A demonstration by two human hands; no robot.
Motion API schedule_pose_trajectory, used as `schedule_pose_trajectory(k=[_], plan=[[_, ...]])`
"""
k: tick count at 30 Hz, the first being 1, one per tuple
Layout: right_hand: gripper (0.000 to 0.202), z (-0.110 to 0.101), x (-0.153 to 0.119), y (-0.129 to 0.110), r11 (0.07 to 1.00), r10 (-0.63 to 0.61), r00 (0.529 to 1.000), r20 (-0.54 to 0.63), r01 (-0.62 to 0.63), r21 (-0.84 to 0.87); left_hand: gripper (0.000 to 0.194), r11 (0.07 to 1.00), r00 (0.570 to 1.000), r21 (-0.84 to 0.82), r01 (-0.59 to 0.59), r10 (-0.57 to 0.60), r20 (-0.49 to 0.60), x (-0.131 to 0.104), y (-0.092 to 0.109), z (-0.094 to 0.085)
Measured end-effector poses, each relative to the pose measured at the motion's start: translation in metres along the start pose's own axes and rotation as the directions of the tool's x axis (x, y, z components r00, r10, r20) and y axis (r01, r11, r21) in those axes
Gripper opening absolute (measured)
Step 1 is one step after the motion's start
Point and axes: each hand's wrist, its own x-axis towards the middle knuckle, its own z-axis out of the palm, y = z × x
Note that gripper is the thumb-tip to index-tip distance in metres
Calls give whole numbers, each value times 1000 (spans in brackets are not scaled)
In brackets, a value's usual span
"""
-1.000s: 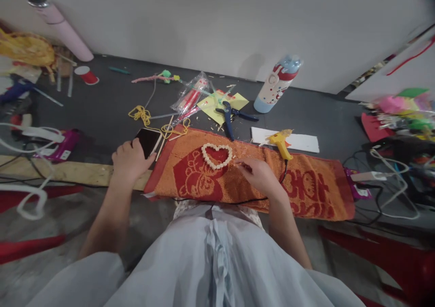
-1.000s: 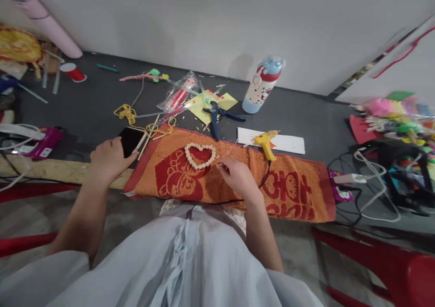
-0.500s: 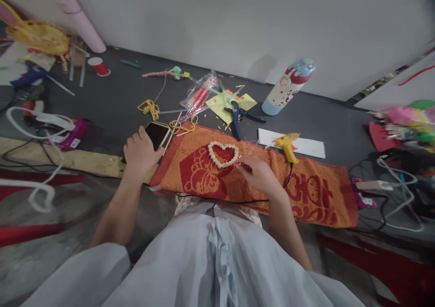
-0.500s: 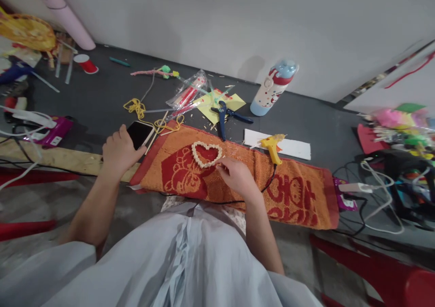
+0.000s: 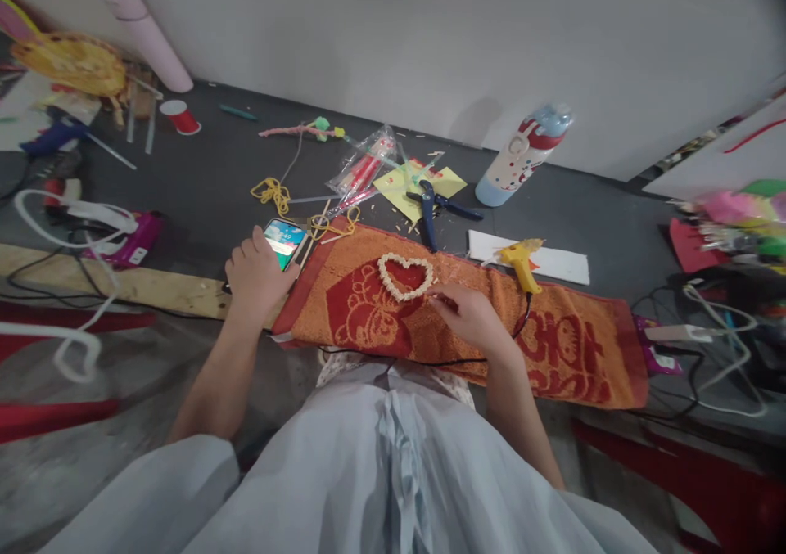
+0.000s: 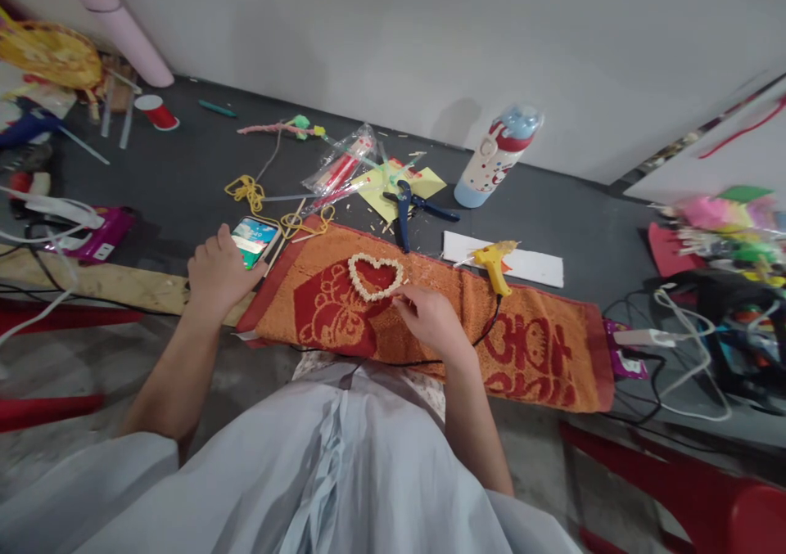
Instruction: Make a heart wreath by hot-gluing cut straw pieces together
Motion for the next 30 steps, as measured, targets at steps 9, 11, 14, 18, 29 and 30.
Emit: schedule_pose_trajectory(k=[9,11,14,18,29,30], plan=[[22,3,5,-8,999,-34,999,20,34,-2,87,1000,1000,-23,13,-12,13,1,-7,0],[23,5,9,-13,998,-64,997,34,64,0,86,999,1000,-44,-9,9,8,-2,-15,-1],[23,11,17,-18,994,-107,993,55,107,-1,79,993,996,-87,-80,77,-35,-12,-33,-5],[24,20,24,-22,991,-135,986,100,135,0,66,973,986,-160,-165,156,-68,-29,-55,-8],[24,31,36,-38,981,-187,972,143,192,-25,61,927,960,-248,-280,273,-62,-21,-51,-5],[24,31,38,-41,981,-190,971,143,195,-22,60,921,959,-266,-283,272,-77,-22,-53,-5]])
